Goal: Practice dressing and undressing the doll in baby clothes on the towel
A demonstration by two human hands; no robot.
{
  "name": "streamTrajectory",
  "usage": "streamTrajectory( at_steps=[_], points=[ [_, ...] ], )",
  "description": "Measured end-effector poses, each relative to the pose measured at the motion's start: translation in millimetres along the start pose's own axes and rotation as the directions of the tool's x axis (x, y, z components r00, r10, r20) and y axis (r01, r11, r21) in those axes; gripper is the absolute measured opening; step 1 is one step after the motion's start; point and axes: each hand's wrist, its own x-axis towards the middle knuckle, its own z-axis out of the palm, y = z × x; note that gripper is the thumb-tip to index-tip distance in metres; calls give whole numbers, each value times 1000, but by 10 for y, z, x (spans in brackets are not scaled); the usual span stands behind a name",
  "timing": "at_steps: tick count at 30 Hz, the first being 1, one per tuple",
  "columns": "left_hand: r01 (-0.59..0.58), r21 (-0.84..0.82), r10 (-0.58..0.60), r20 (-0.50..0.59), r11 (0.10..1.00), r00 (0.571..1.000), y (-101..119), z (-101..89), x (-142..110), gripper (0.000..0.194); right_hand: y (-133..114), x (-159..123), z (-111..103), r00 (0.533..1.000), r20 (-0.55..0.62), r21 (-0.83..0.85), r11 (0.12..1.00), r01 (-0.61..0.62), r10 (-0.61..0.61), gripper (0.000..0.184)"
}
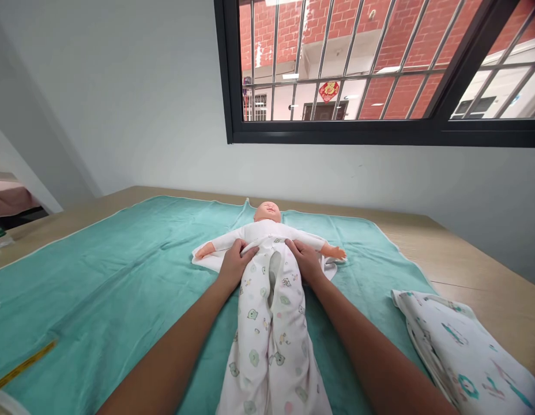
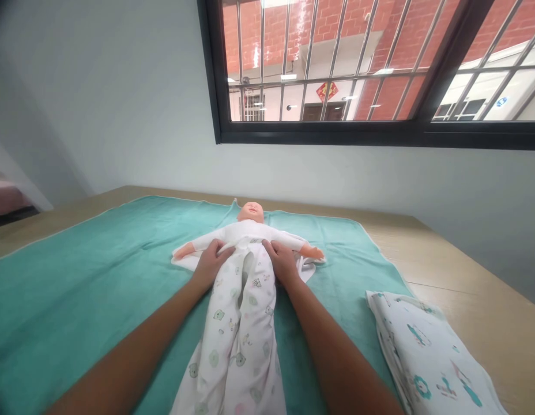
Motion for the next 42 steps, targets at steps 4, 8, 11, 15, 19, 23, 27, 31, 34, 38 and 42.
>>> streamTrajectory(
  at_steps=[4, 8, 11, 15, 19, 23, 27, 31, 34, 38, 42],
  points=[
    [17, -23, -16, 41, 1000, 999, -25, -49, -23, 33, -13, -44, -39, 1000, 14, -17, 1000, 24, -24, 48],
    [21, -144, 13, 232, 989, 973, -102, -202, -117, 45, 26, -158, -146, 991, 134, 31, 999, 20, -24, 40],
    [42, -220, 44, 371, 975, 928, -117, -329, -216, 78, 55, -261, -257, 967, 255, 147, 988, -54, 15, 49],
    [105, -192, -13, 427, 976, 904, -39, -396, -279, 94, 39, -354, -376, 893, 448, 264, 949, -175, 40, 85],
    [126, -159, -50, 414, 979, 909, 17, -372, -268, 86, 23, -377, -392, 927, 369, 85, 991, -105, 66, 82],
    [149, -94, -103, 378, 984, 920, 14, -362, -266, 77, 11, -376, -355, 941, 333, -64, 997, -43, 62, 59],
    [155, -55, -122, 390, 986, 913, 17, -371, -290, 58, -47, -385, -348, 929, 366, -123, 992, -14, 59, 40],
    [64, 36, -73, 367, 997, 927, 32, -361, -335, 37, -62, -413, -343, 924, 381, -138, 990, 32, 23, 30],
    [-29, 105, -10, 350, 994, 937, 45, -344, -370, 32, -42, -445, -336, 912, 403, -165, 975, 150, -73, 31],
    [-42, 122, -6, 366, 992, 931, 64, -346, -385, 30, -49, -501, -364, 870, 466, -215, 933, 287, -160, 28],
    [11, 78, -44, 440, 997, 897, 71, -417, -392, 30, -96, -575, -462, 873, 479, -216, 951, 223, -96, 24]
  ],
)
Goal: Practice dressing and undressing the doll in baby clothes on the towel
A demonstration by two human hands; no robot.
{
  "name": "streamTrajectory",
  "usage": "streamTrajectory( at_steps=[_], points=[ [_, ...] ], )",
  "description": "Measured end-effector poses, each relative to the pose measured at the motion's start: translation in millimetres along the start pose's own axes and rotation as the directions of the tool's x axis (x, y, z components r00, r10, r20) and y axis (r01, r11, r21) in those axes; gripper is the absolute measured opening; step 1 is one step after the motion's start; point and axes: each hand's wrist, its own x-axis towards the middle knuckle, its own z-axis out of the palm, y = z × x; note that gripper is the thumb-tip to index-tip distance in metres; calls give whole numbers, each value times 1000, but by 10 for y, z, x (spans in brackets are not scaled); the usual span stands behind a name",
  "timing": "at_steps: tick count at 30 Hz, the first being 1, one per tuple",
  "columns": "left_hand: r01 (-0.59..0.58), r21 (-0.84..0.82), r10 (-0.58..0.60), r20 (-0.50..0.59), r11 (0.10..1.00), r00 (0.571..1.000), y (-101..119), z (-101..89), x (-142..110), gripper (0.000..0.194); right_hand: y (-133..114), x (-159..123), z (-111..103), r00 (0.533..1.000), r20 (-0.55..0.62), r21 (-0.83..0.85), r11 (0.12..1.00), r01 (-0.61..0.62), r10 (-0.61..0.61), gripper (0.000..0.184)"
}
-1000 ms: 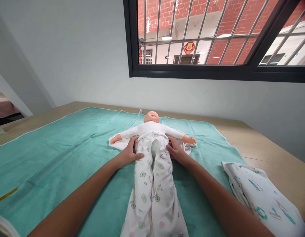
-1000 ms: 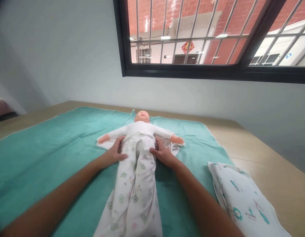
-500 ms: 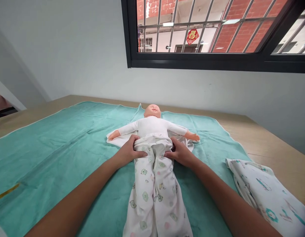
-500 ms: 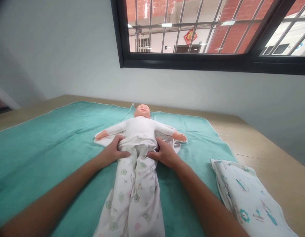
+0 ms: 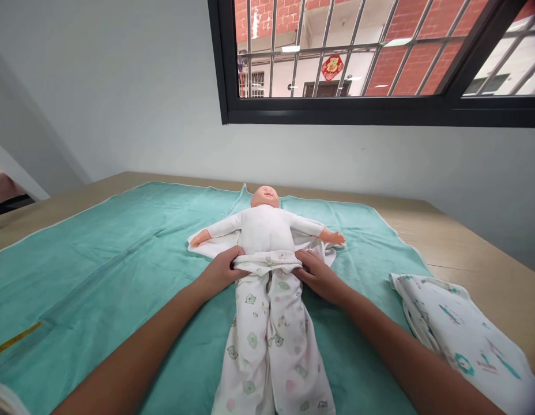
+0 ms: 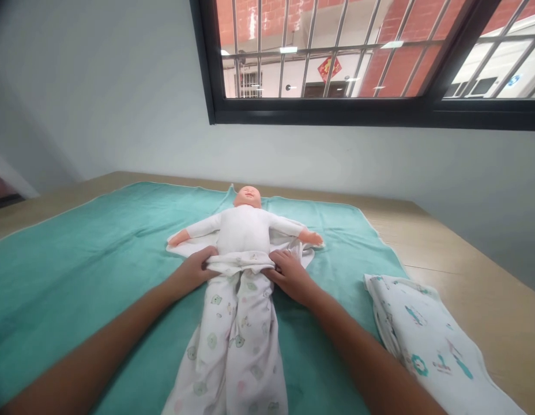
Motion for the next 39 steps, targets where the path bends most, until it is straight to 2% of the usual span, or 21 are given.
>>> streamTrajectory(
  at_steps=[2, 6, 8, 11, 16, 18, 21, 24, 28, 39],
  points=[
    [29, -51, -24, 88, 998, 996, -3, -43, -56, 39, -39, -70, -51, 999, 52, 82, 996, -20, 16, 34],
    [43, -133, -13, 218, 990, 976, 8, -106, -204, 81, -180, -197, -132, 984, 180, 261, 964, -44, -4, 97],
    [64, -145, -30, 227, 987, 973, 27, -114, -244, 95, -251, -223, -134, 980, 198, 285, 955, -80, 22, 109],
    [113, -151, -79, 216, 982, 973, 53, -105, -231, 93, -303, -204, -92, 985, 134, 264, 954, -145, 112, 99],
    [136, -113, -114, 185, 984, 976, 46, -109, -155, 68, -224, -126, -11, 978, 57, 132, 969, -209, 203, 55],
    [149, -84, -133, 167, 985, 977, 45, -122, -148, 55, -168, -108, 7, 985, -15, 98, 981, -170, 172, 44],
    [150, -53, -142, 145, 987, 979, 83, -132, -169, 42, -113, -102, 26, 993, -86, 150, 987, -63, 77, 35],
    [130, -55, -124, 104, 990, 987, 156, -124, -210, 33, -108, -108, 44, 995, -70, 180, 982, -51, 65, 32],
    [112, -38, -110, 51, 993, 993, 215, -111, -252, 28, -131, -124, 68, 993, -65, 101, 990, -96, 103, 34],
    [128, -13, -127, 60, 992, 990, 239, -119, -280, 29, -204, -200, 107, 990, -122, -59, 996, -74, 66, 41]
  ],
)
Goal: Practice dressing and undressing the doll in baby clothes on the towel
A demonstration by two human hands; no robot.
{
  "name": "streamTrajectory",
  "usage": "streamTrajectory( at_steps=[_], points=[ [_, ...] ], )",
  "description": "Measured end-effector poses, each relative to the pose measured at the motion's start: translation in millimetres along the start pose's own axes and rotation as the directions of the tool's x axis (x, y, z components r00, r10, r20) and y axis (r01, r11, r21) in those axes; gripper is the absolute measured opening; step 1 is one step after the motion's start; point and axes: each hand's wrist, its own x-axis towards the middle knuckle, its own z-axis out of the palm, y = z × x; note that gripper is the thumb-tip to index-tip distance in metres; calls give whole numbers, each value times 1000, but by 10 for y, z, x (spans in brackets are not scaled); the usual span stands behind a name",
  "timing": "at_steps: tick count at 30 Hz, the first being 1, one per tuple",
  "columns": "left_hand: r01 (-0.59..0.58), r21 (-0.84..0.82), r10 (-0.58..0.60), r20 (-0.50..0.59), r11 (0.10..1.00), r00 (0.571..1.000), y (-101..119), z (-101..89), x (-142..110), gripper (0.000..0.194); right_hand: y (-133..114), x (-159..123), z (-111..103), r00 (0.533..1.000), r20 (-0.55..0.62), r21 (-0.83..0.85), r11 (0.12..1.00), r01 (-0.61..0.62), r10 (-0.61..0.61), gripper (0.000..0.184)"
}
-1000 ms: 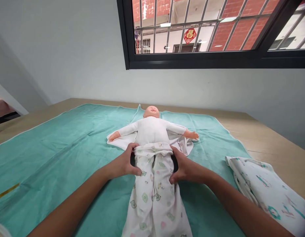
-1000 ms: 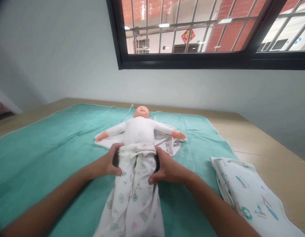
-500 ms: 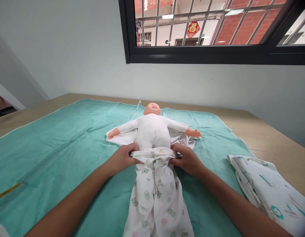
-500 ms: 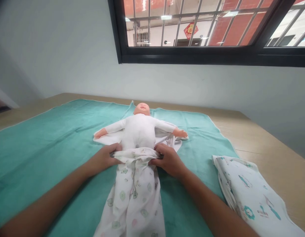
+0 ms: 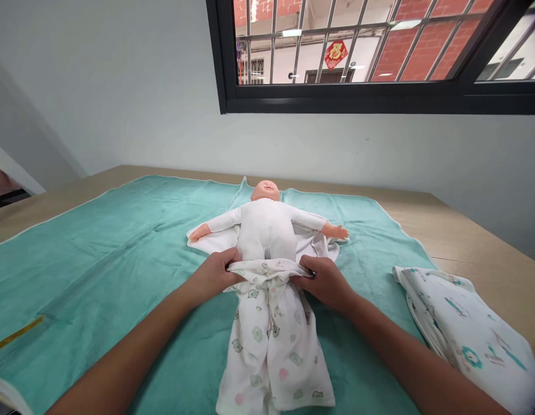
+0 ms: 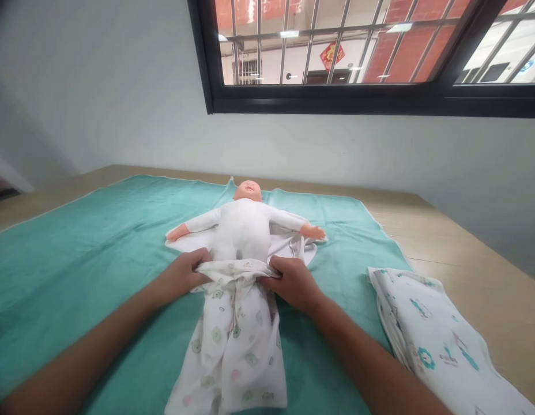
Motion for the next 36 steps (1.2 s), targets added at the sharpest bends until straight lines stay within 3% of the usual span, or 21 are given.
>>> streamTrajectory(
  at_steps=[6, 12, 16, 18, 21, 24, 29, 36],
  points=[
    [2, -15, -2, 32, 1000, 999, 42, -15, -34, 26, -81, -33, 15, 998, 15, -49, 996, 70, -69, 41],
    [-11, 11, 10, 162, 1000, 987, 98, -101, -90, 26, -92, 9, -24, 992, 128, 155, 988, 4, -24, 26],
    [-55, 50, 41, 252, 997, 967, 166, -135, -203, 58, -157, -55, -125, 969, 239, 272, 954, -125, 59, 22],
    [-89, 36, 76, 262, 995, 962, 157, -100, -249, 73, -213, -145, -169, 945, 316, 326, 926, -192, 84, 44],
    [-127, 57, 112, 220, 990, 969, 68, 12, -264, 80, -277, -311, -184, 929, 358, 357, 905, -230, 95, 95],
    [-133, 109, 118, 137, 985, 984, -48, 121, -226, 73, -301, -426, -150, 939, 311, 343, 903, -257, 149, 108],
    [-249, 177, 231, 118, 952, 966, -115, 155, -181, 49, -324, -438, -131, 949, 256, 268, 930, -252, 183, 88],
    [-258, 175, 238, 126, 950, 963, -80, 177, -242, 25, -357, -392, -145, 969, 243, 218, 972, -91, 36, 39]
  ],
)
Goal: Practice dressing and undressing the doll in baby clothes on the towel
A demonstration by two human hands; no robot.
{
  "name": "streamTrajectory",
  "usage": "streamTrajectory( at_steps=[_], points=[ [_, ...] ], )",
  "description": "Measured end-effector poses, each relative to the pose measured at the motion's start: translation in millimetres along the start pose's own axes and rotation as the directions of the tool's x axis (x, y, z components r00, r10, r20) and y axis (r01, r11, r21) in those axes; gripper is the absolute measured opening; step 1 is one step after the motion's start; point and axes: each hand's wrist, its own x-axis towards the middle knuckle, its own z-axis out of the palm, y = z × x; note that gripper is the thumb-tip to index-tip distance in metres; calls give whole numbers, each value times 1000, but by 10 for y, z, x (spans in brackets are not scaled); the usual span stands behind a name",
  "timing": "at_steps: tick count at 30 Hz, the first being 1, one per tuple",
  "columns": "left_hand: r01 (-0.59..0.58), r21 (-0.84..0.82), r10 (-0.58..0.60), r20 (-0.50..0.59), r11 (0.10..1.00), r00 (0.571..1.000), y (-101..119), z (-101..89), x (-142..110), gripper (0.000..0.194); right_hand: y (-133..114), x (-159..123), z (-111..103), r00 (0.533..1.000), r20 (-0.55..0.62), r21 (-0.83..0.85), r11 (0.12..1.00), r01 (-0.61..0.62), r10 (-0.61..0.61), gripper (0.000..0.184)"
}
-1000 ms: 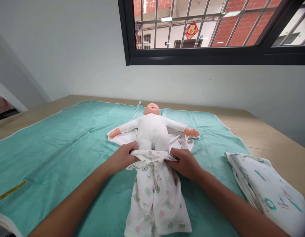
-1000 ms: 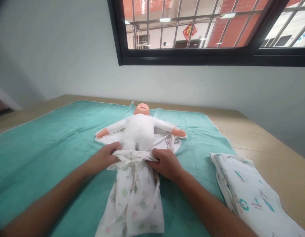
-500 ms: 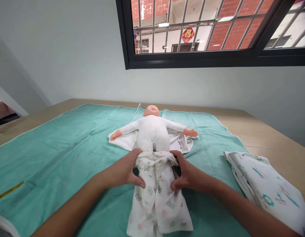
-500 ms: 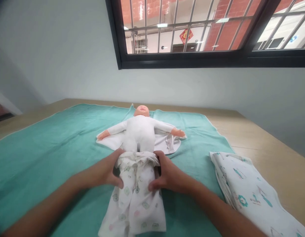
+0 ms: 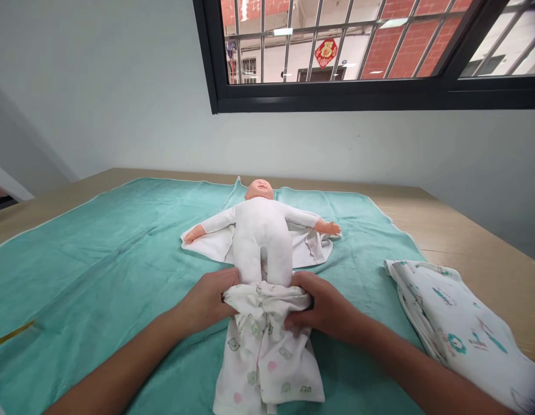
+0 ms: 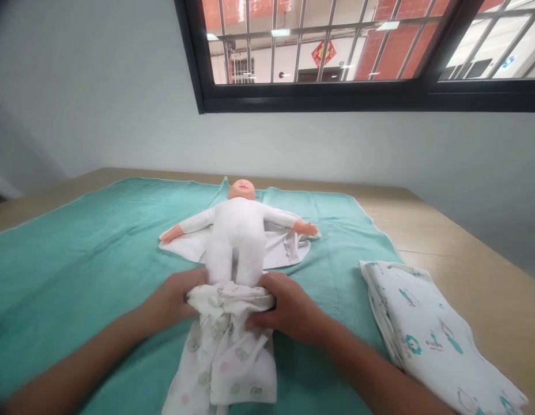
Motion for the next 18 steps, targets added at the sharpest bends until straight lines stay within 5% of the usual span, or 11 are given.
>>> streamTrajectory(
  at_steps=[5, 12, 16, 18],
  points=[
    [-19, 76, 22, -38, 997, 999, 14, 10, -21, 28, 26, -23, 45, 993, -30, -76, 991, 113, -116, 21],
    [-20, 83, 27, -88, 996, 996, -20, 11, -41, 27, 30, -24, 38, 994, -7, -159, 982, 105, -107, 23],
    [78, -126, -70, 72, 989, 995, 66, -115, -37, 16, -49, -67, -36, 997, 51, -32, 998, 59, -57, 25],
    [124, -178, -98, 149, 976, 984, 121, -179, -51, 22, -105, -112, -72, 993, 119, -14, 1000, 17, -15, 42]
  ],
)
